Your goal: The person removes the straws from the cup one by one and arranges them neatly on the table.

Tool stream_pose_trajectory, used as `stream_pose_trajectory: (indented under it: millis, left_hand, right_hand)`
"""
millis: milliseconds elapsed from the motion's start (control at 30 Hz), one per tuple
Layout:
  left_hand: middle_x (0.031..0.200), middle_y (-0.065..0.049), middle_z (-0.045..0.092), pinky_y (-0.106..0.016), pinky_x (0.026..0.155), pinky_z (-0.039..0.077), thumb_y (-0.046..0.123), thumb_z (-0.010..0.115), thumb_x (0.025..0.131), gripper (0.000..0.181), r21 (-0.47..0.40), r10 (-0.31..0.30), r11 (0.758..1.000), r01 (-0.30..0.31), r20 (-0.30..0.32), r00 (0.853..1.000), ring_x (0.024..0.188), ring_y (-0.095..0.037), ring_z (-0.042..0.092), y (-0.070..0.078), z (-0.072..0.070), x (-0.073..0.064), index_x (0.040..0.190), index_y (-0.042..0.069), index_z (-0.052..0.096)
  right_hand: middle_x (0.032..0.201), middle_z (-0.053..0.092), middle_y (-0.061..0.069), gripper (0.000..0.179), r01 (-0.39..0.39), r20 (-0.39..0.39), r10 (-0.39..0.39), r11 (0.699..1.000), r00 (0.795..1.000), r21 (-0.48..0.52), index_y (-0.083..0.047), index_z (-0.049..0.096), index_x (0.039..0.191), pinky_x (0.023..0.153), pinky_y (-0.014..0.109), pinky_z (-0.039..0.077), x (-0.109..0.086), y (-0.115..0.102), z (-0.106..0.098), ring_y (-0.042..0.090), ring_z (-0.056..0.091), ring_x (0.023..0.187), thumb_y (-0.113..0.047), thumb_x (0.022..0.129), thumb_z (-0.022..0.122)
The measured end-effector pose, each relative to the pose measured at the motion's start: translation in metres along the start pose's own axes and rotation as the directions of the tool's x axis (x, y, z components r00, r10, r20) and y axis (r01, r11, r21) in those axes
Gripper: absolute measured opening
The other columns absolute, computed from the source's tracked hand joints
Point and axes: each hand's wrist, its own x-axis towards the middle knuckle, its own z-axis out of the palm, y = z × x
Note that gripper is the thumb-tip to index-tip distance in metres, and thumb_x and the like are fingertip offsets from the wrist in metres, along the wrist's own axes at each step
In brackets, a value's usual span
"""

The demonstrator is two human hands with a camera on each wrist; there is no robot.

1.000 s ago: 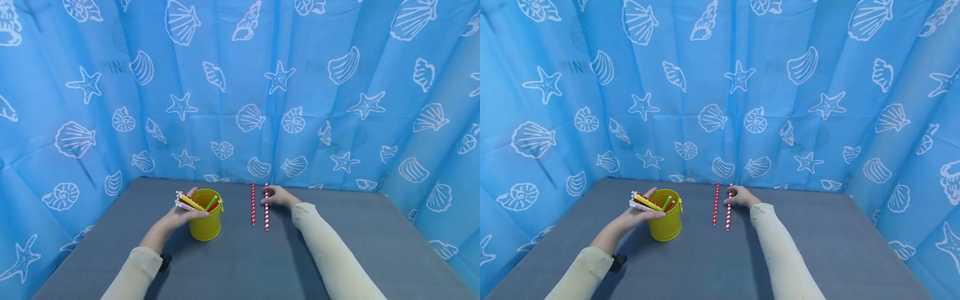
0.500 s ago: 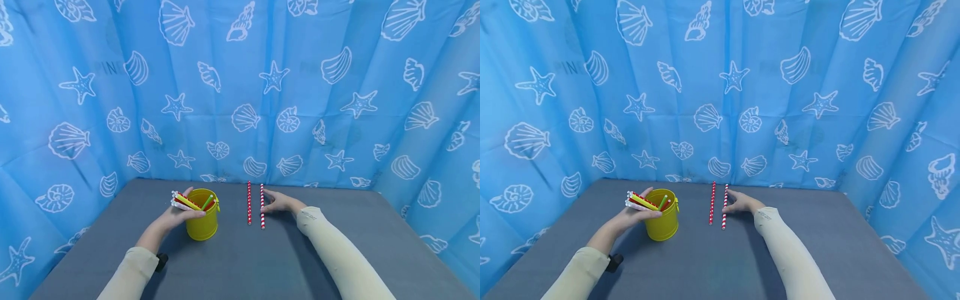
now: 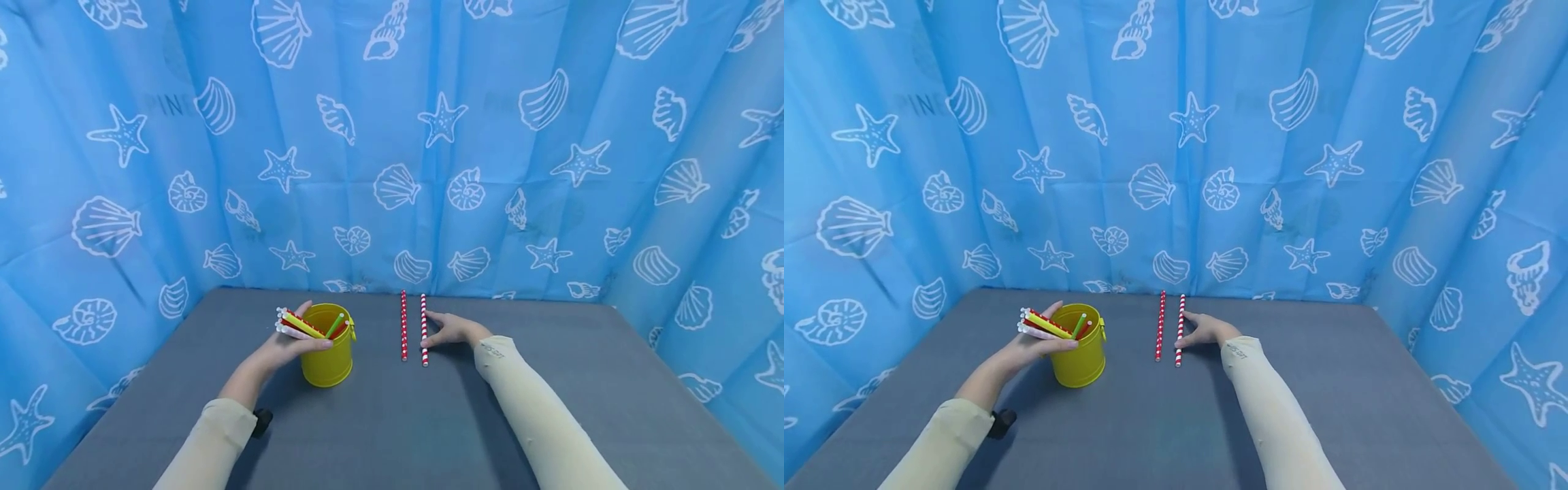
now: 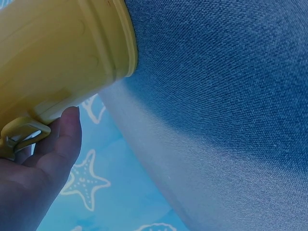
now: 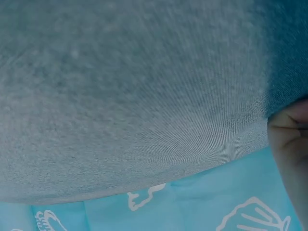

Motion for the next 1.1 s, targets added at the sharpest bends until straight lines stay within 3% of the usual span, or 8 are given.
stream_pose_trajectory:
  millis: [267, 600, 933, 1100]
  left_hand:
    - [0.153, -0.024, 0.017, -0.066, 0.11, 0.016, 0.028, 0.075, 0.083, 0.103, 0.001, -0.004, 1.0, 0.004, 0.001, 1.0, 0.138, -0.044, 0.018, -0.002, -0.002, 0.0, 0.156, 0.01, 0.005]
    - [0.152, -0.024, 0.017, -0.067, 0.109, 0.016, 0.028, 0.075, 0.083, 0.103, 0.003, -0.008, 1.0, 0.008, 0.002, 1.0, 0.137, -0.044, 0.019, -0.003, -0.003, -0.001, 0.156, 0.01, 0.005]
    - [0.15, -0.024, 0.022, -0.066, 0.11, 0.017, 0.028, 0.075, 0.083, 0.103, 0.003, -0.005, 1.0, 0.005, 0.014, 1.0, 0.136, -0.044, 0.023, -0.001, -0.002, 0.001, 0.155, 0.009, 0.005]
    - [0.15, -0.024, 0.022, -0.065, 0.11, 0.017, 0.029, 0.075, 0.084, 0.103, 0.001, 0.003, 1.0, -0.003, 0.024, 1.0, 0.136, -0.043, 0.022, 0.0, -0.002, 0.0, 0.155, 0.008, 0.004]
  right_hand:
    - [0.156, 0.025, 0.022, 0.091, -0.023, 0.016, 0.023, 1.0, 1.0, -0.004, -0.012, 0.024, 0.155, 0.113, 0.056, 0.021, 0.001, -0.006, 0.0, 0.039, 0.021, 0.143, -0.04, 0.085, 0.074]
    - [0.158, 0.018, 0.023, 0.089, -0.078, 0.055, 0.071, 0.988, 0.996, 0.13, -0.017, 0.022, 0.156, 0.108, 0.054, 0.033, 0.008, -0.004, -0.001, 0.041, 0.023, 0.142, -0.031, 0.086, 0.075]
    - [0.157, 0.017, 0.024, 0.104, -0.075, 0.089, 0.064, 0.989, 0.994, 0.129, -0.022, 0.02, 0.156, 0.101, 0.057, 0.04, 0.024, 0.013, -0.004, 0.043, 0.023, 0.14, -0.05, 0.076, 0.08]
    - [0.158, 0.016, 0.022, 0.099, -0.085, 0.089, 0.071, 0.982, 0.993, 0.166, -0.017, 0.019, 0.157, 0.104, 0.058, 0.037, 0.015, 0.008, -0.005, 0.042, 0.023, 0.141, -0.043, 0.081, 0.078]
